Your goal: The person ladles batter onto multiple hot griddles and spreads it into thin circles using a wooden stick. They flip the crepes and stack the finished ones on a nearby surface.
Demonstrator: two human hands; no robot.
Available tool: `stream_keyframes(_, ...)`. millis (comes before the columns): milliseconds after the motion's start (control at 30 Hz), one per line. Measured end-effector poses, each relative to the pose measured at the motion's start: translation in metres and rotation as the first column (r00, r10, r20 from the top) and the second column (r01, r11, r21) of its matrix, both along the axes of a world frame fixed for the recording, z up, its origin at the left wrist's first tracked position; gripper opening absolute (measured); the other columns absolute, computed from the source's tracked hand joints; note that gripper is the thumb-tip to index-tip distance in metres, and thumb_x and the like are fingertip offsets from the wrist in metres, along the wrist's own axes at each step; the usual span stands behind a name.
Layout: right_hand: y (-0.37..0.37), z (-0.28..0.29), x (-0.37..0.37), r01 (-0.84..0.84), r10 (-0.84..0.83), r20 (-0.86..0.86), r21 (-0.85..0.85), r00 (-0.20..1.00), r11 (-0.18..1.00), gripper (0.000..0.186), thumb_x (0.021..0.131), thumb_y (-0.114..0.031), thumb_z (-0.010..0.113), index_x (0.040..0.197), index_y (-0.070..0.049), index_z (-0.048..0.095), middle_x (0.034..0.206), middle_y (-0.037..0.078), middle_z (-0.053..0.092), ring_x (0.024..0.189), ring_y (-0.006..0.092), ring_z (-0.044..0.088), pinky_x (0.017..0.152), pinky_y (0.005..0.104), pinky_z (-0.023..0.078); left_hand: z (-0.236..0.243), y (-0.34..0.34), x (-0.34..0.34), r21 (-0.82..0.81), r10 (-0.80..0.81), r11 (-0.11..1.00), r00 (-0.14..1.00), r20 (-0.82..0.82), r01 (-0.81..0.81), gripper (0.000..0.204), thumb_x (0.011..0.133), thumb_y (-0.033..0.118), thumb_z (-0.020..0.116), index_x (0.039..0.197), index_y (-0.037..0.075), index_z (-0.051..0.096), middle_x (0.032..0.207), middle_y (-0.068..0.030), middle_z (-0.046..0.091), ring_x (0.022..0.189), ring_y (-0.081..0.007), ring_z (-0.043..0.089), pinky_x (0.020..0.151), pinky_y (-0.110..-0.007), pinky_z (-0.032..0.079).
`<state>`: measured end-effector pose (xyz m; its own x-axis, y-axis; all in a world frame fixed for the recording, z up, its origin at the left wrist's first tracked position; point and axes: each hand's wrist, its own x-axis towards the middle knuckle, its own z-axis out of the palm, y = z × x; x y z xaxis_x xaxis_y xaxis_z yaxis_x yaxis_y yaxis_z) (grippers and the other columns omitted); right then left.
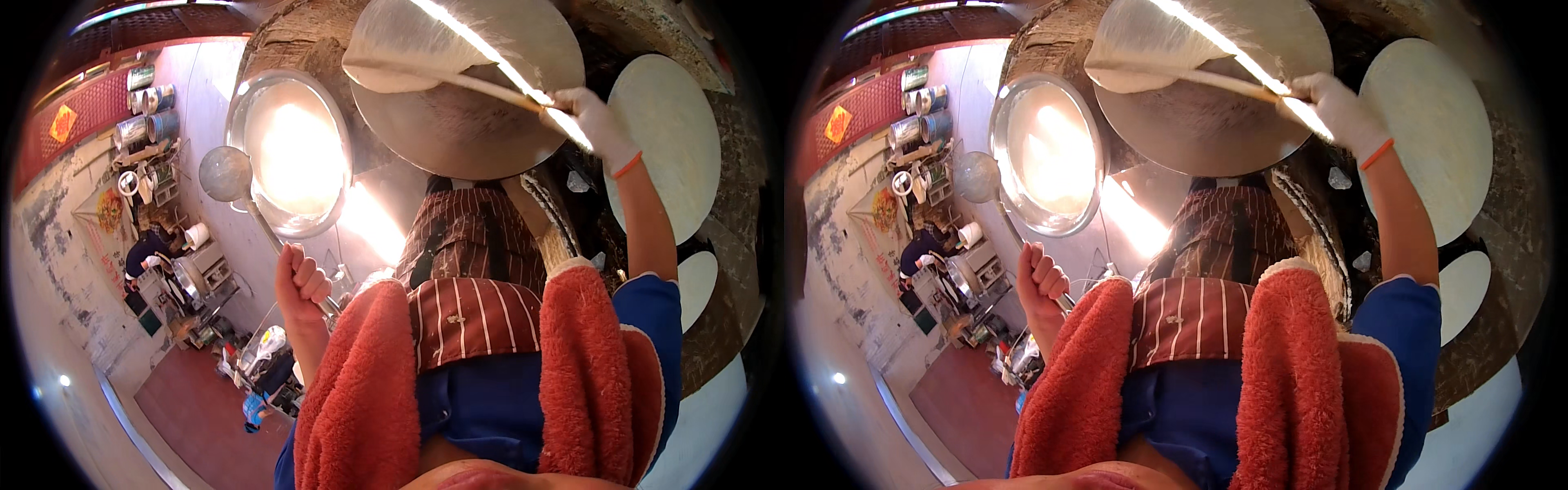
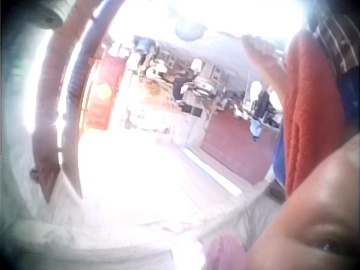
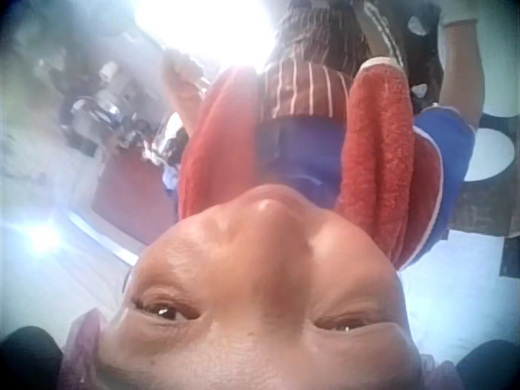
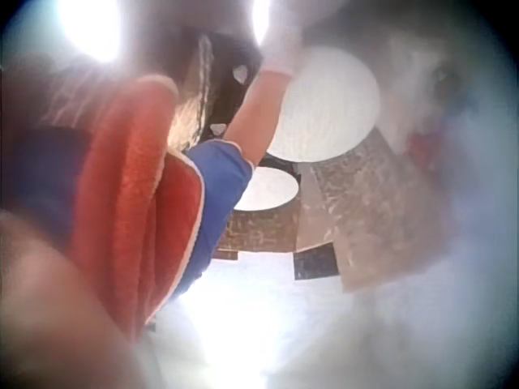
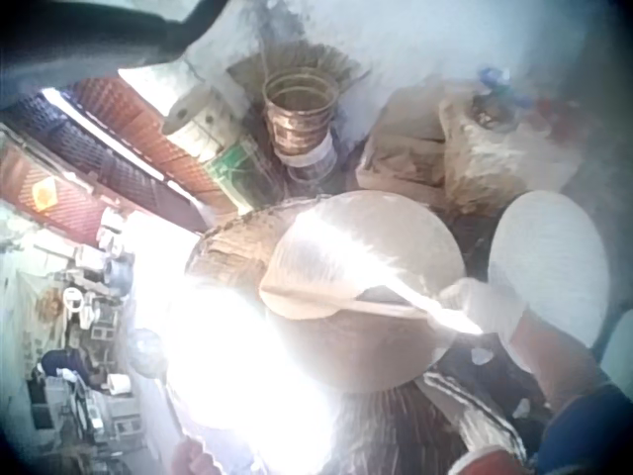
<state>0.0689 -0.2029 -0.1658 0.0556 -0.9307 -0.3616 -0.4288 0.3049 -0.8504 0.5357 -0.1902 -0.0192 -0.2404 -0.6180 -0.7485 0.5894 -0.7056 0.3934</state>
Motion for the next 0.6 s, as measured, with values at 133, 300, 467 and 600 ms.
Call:
stream_keyframes(133, -0.047, -0.008, 0.003, 0.150, -0.164, -0.105, -0.134, 0.981, 0.980, 0.033, 0.085, -0.029, 0.058, 0.103, -0.001, 0.063, 0.074, 0.005, 0.062, 0.068, 0.0095, 0.056, 0.064, 0.0255, 0.044, 0.000, 0.012, 0.006, -0.020, -0.018, 1.000, 1.000, 0.008, 0.018, 0.034, 0.100, 0.029, 0.031, 0.070, 0.014, 0.034, 0.047, 0.0065, 0.019, 0.034, -0.0053, 0.015, 0.031, -0.023, 0.014)
stream_keyframes(300, -0.043, 0.000, 0.036, -0.161, 0.129, -0.156, -0.214, 0.979, 0.963, 0.037, 0.083, -0.028, 0.057, 0.110, -0.004, 0.062, 0.086, 0.013, 0.066, 0.075, 0.0155, 0.060, 0.071, 0.0272, 0.046, 0.007, 0.016, 0.020, -0.034, -0.054, 0.998, 0.998, 0.044, 0.055, 0.034, 0.100, 0.030, 0.031, 0.070, 0.013, 0.035, 0.048, 0.0067, 0.019, 0.035, -0.0048, 0.015, 0.032, -0.022, 0.015)
stream_keyframes(467, 0.067, 0.021, 0.078, 0.036, -0.035, -0.017, 0.085, 0.999, 0.996, 0.030, 0.083, -0.023, 0.060, 0.103, 0.000, 0.063, 0.079, 0.012, 0.065, 0.068, 0.0128, 0.058, 0.063, 0.0289, 0.047, -0.004, -0.005, 0.044, -0.016, -0.153, 0.988, 0.988, -0.023, 0.153, 0.034, 0.100, 0.030, 0.031, 0.071, 0.014, 0.036, 0.048, 0.0071, 0.020, 0.035, -0.0044, 0.017, 0.032, -0.022, 0.015)
stream_keyframes(600, 0.170, -0.003, 0.161, 0.398, -0.454, 0.191, 0.272, 0.870, 0.876, 0.033, 0.083, -0.019, 0.061, 0.105, 0.006, 0.062, 0.087, 0.006, 0.065, 0.078, 0.0105, 0.057, 0.070, 0.0248, 0.046, -0.010, -0.017, 0.074, 0.006, -0.225, 0.974, 0.973, -0.060, 0.225, 0.034, 0.099, 0.030, 0.032, 0.070, 0.014, 0.036, 0.048, 0.0075, 0.020, 0.034, -0.0042, 0.016, 0.032, -0.021, 0.013)
